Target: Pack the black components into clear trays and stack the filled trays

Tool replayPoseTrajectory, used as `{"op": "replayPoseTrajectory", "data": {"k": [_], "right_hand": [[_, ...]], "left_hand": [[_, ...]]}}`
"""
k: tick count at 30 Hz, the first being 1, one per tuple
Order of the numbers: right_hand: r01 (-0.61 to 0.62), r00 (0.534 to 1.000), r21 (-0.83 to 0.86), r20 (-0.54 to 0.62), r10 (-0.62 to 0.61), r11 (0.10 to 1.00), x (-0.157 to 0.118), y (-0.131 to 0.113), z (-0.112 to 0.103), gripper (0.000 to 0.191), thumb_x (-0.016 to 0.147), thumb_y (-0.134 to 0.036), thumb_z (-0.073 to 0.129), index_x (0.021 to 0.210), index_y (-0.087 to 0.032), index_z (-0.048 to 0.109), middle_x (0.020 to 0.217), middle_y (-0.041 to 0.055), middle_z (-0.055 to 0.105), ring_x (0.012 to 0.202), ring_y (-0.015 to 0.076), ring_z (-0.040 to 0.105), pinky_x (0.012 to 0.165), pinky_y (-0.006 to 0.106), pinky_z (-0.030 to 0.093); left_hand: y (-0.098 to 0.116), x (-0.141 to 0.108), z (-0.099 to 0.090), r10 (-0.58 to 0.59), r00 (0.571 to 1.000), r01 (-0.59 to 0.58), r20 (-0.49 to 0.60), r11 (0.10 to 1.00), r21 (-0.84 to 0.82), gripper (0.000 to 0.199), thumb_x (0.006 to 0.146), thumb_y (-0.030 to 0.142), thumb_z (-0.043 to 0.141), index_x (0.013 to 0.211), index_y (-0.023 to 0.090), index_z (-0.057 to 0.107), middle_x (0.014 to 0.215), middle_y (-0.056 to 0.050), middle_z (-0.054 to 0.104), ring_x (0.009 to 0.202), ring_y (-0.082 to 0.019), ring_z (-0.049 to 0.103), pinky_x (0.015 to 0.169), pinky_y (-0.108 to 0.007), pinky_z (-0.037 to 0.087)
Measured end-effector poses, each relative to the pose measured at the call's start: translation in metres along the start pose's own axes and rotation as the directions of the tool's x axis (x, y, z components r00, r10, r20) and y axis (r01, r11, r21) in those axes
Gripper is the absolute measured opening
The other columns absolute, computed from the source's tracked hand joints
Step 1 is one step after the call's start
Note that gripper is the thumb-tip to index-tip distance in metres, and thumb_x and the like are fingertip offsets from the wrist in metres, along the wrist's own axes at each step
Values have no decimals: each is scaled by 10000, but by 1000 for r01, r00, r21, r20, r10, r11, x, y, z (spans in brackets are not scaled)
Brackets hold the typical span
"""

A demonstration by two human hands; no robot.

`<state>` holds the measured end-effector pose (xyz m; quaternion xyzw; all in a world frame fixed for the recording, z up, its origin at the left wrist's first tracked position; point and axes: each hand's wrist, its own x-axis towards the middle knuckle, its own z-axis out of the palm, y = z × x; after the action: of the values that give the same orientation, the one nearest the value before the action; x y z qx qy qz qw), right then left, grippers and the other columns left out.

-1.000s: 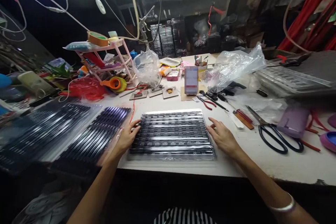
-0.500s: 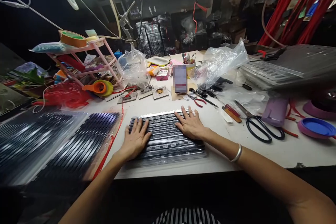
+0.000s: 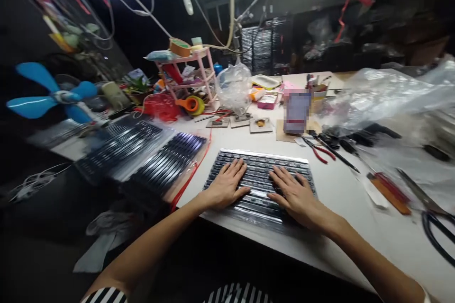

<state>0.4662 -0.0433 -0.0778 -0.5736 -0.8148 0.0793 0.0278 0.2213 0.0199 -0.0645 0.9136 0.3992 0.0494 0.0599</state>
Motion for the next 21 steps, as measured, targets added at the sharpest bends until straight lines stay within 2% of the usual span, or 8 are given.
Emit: {"op": "replayPoseTrajectory", "data": {"k": [2,4,6,8,11,13,17,21], "right_hand": [[42,989,-27,-138,-45,999,-8,14,13,648,921,-599,203,1466,-251,259,1518,50,246,1395,252,211,1071,506,266],[62,945,-102,-314,-91,993,-16,26,27,636,904,-605,268,1467,-309,243,1511,43,283,1380,304,245,1032,552,284],[103,904,-121,-403,-144,987,-21,35,37,609,907,-565,283,1473,-368,176,1504,31,307,1354,332,299,991,576,304],[109,885,-111,-441,-147,988,-25,36,40,576,914,-520,283,1467,-412,160,1486,22,347,1325,354,343,957,593,314],[42,896,-103,-436,-83,994,-27,29,34,518,925,-491,278,1436,-410,284,1458,29,395,1315,377,349,921,598,333],[-6,918,-95,-395,-32,995,-28,24,28,499,937,-485,261,1405,-363,382,1467,33,380,1343,362,304,917,565,363],[-61,955,-71,-294,37,996,-26,19,19,515,951,-486,236,1385,-294,434,1501,25,314,1390,332,197,956,519,368],[-72,969,-47,-241,59,996,-27,17,14,520,954,-501,235,1403,-298,402,1522,14,263,1402,323,153,992,517,340]], "left_hand": [[-14,-12,-7,17,999,-15,48,999,-35,774,848,677,304,1450,193,262,1541,-106,171,1415,-270,111,1128,-485,136],[-29,-25,-14,5,995,6,104,994,-108,805,806,719,348,1457,261,228,1556,-65,108,1419,-284,43,1117,-533,120],[-44,-37,-20,-7,987,46,160,970,-239,838,775,706,447,1455,268,228,1560,-51,65,1416,-300,-19,1108,-554,119],[-55,-47,-26,-28,985,93,170,917,-387,798,772,619,555,1434,258,295,1557,-40,108,1420,-276,-4,1121,-502,140],[-59,-54,-31,-93,988,143,124,856,-497,602,853,462,535,1394,248,384,1543,-30,191,1416,-199,128,1129,-386,187],[-57,-56,-32,-121,987,161,110,838,-521,531,901,417,455,1395,237,384,1548,-39,172,1410,-185,160,1130,-384,194],[-53,-56,-28,-102,987,151,121,833,-533,620,857,455,529,1411,238,354,1559,-51,109,1420,-215,102,1138,-417,152],[-54,-55,-25,-66,983,134,172,895,-426,770,811,504,583,1451,238,249,1563,-61,23,1422,-227,6,1138,-414,120]]}}
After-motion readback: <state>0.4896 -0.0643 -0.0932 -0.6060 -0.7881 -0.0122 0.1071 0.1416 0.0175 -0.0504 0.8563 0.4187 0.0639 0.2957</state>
